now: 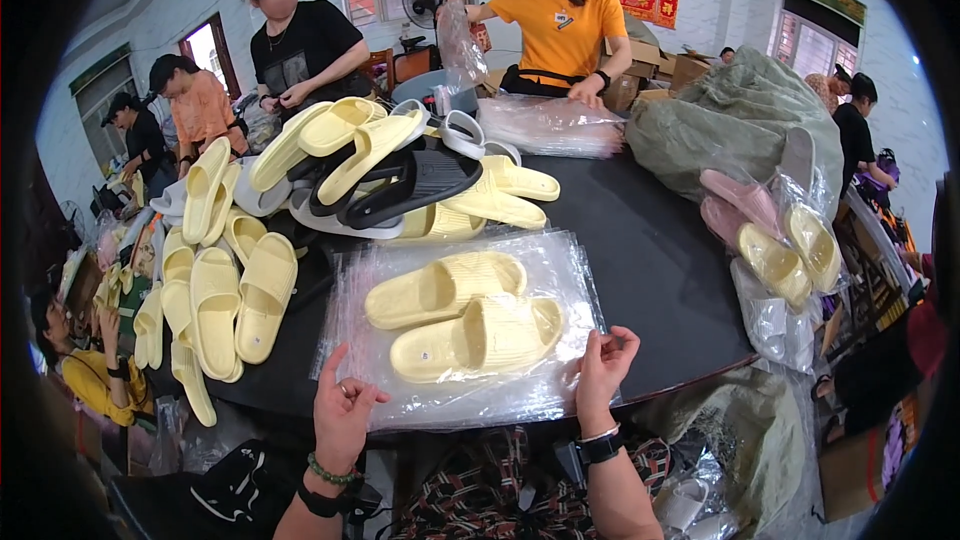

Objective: Packing yellow and white slides into plastic bags and placing them in a large sack.

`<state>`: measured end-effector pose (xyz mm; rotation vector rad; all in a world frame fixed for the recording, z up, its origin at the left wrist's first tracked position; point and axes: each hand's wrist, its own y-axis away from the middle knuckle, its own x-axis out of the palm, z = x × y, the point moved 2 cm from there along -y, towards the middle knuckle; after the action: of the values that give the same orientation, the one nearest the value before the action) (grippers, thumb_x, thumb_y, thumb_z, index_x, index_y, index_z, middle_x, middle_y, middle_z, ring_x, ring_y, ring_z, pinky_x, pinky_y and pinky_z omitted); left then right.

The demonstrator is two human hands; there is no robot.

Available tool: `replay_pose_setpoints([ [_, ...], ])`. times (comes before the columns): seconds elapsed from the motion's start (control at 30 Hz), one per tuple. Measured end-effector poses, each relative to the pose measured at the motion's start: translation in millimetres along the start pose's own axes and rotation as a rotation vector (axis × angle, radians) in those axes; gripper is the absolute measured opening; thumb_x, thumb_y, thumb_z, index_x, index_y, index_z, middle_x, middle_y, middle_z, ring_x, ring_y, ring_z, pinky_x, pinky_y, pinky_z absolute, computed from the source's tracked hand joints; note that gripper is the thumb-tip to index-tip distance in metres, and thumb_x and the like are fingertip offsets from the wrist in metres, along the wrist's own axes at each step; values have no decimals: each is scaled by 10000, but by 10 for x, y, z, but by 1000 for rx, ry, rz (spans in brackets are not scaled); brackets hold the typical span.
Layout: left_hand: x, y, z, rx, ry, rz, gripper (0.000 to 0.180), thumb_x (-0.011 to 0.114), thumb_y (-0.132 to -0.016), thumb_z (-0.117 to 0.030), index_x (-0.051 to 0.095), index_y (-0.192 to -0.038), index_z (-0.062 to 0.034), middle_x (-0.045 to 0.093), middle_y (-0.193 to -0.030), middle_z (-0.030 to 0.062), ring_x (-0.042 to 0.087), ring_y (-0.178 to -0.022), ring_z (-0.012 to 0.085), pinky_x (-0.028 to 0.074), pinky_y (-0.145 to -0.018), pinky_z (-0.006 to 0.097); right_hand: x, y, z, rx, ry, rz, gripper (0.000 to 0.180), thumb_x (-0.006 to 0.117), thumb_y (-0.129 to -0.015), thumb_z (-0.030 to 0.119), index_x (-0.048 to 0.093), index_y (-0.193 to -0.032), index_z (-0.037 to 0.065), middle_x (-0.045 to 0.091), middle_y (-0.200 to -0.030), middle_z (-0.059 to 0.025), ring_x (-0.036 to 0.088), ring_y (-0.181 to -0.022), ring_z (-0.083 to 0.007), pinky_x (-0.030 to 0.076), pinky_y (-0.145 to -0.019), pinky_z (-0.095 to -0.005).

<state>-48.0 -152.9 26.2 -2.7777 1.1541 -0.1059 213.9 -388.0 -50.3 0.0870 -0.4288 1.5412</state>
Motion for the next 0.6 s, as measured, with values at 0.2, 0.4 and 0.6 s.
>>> replay_pose_setpoints([
  [0.2,-11,6,9,-16,8,1,654,568,-907,88,289,-1488,-28,628,-830,64,650,-813,129,501,-791,245,-4,-15,-19,-35,-7,-8,307,628,-933,14,412,-1148,54,532,-879,-4,498,-742,-57,421,-643,-189],
  [0.4,1,8,-13,-22,5,-1,644,568,-910,86,292,-1482,-16,626,-827,61,652,-815,129,501,-792,242,27,-7,31,1,-1,-7,306,616,-925,-5,413,-1145,57,528,-869,-3,494,-724,-51,417,-615,-181],
  [0.6,-11,6,9,-10,-11,12,630,571,-910,83,303,-1474,-9,627,-830,63,652,-812,127,500,-782,240,13,-27,-7,-6,10,-1,304,600,-918,-23,417,-1146,57,527,-874,-3,491,-711,-46,416,-612,-173],
])
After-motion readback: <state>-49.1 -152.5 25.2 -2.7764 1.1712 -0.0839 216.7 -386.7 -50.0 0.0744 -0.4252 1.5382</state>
